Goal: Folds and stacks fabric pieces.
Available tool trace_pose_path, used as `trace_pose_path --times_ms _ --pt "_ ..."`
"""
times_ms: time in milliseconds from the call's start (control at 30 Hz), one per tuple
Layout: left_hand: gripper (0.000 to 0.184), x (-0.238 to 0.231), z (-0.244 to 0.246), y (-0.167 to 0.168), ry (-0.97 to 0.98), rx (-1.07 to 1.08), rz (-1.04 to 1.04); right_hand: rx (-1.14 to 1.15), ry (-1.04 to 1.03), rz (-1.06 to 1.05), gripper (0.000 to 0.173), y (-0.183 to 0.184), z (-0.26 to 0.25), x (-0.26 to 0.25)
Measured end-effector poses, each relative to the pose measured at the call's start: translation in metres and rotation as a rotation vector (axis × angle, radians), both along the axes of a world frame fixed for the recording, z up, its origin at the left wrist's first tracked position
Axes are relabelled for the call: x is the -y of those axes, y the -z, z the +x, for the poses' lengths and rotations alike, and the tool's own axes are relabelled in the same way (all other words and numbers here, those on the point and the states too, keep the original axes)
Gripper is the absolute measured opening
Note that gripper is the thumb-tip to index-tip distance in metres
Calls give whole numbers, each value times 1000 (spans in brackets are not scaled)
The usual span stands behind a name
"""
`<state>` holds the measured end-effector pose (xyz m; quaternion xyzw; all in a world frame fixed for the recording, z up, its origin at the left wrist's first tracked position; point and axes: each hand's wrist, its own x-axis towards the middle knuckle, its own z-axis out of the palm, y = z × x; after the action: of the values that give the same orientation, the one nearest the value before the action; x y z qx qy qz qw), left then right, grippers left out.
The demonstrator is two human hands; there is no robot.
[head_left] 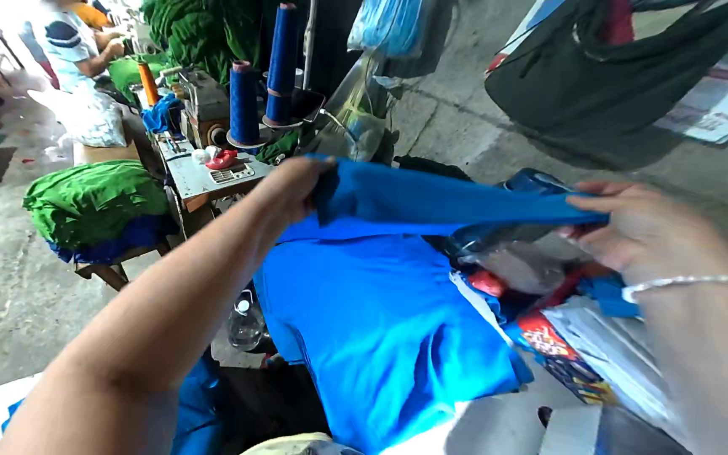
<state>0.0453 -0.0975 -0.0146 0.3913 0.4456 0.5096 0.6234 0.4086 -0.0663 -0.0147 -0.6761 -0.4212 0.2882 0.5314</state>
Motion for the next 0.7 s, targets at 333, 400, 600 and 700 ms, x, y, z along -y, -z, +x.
trace_pose_path --times_ms 333,400,600,700 --pt "23 -12 -11 -75 -19 178 40 -64 -16 193 16 -72 6 -25" --pt "20 -14 -12 -72 -32 178 23 -74 15 164 15 -78 1 -24" --pt "21 -25 -13 -62 -51 157 -45 32 3 83 28 -79 -11 -27" --pt "19 -38 -14 -59 -71 128 -50 30 -20 94 29 -78 -12 -36"
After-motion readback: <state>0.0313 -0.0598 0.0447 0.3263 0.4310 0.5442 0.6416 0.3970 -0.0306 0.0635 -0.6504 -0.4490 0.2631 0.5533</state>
